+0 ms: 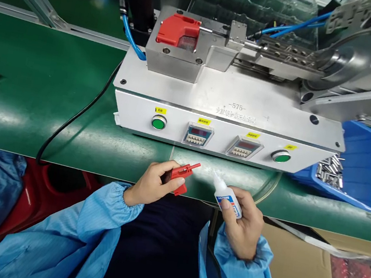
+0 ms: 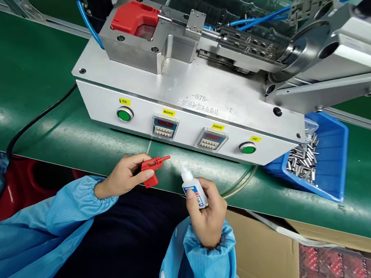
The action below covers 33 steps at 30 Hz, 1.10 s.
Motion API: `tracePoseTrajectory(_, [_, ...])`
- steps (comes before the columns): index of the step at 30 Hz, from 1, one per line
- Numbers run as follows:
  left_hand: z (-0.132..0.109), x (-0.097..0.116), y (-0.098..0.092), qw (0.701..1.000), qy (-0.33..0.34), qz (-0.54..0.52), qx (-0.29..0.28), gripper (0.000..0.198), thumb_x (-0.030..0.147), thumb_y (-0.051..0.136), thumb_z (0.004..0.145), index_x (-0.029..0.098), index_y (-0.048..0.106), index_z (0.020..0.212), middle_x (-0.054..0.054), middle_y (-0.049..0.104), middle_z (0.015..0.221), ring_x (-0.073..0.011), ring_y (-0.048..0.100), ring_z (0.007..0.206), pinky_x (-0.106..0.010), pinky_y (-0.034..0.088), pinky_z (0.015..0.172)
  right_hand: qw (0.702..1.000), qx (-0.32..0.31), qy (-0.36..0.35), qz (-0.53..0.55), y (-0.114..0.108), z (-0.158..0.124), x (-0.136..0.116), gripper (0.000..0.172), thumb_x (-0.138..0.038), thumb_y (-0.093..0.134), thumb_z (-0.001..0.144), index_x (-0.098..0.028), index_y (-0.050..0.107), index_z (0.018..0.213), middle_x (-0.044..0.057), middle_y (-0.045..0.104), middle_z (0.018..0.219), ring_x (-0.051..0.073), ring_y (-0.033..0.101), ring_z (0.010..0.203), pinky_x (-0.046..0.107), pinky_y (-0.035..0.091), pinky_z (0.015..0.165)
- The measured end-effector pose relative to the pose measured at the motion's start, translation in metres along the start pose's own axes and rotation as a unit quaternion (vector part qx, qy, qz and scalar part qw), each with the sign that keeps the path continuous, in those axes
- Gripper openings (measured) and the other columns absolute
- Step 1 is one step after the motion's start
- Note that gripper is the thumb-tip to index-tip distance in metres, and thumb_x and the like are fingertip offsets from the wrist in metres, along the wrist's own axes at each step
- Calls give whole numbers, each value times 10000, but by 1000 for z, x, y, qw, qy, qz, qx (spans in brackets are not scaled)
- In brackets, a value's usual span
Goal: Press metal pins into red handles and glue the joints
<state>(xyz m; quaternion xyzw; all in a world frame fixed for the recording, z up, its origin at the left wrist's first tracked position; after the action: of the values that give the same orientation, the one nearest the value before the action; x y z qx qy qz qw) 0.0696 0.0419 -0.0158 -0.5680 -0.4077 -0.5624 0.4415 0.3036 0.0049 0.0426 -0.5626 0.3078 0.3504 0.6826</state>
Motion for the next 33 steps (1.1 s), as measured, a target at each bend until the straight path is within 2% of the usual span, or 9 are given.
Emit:
tracePoseTrajectory(7, [-1,-1,-2,1000,3,5,4,275,446,722,1003,178,719,940,37,574,666,-119,485,580,-233,425,580,999,-35,-21,-26,14,5,-11,162,-370,662,993,-214,694,964,-45,587,621,105,412,446,258,368,456])
tracePoseTrajectory(17, [1,2,-1,1000,7,15,11,394,553,686,1020,177,711,901,31,563,639,-118,469,552,-239,417,552,999,-25,-23,-11,16,11,-14,142,-348,661,974,-215,680,928,-52,562,598,103,403,432,254,345,425])
tracePoseTrajectory(24, [0,1,-2,1000,15,9,7,338,492,701,1023,178,704,898,30,582,644,-116,489,550,-232,423,549,999,-2,-33,-20,16,8,-10,152,-353,663,970,-219,681,902,-55,552,575,101,390,410,261,358,425])
tracePoseTrajectory(33, [1,3,-1,1000,16,8,4,345,499,694,1025,176,699,902,37,556,624,-111,472,537,-236,409,543,999,-4,-35,-34,15,10,-14,165,-363,665,983,-222,701,905,-45,564,567,111,407,401,269,384,423])
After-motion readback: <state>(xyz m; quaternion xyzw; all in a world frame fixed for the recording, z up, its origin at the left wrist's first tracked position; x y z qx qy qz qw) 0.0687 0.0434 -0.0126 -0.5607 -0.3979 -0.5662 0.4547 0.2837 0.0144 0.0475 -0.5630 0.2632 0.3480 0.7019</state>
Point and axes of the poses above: each hand's wrist, its own z-axis towards the middle knuckle, its own y-axis out of the palm, x = y × z, the point moved 4 cm from there along z, towards the middle knuckle
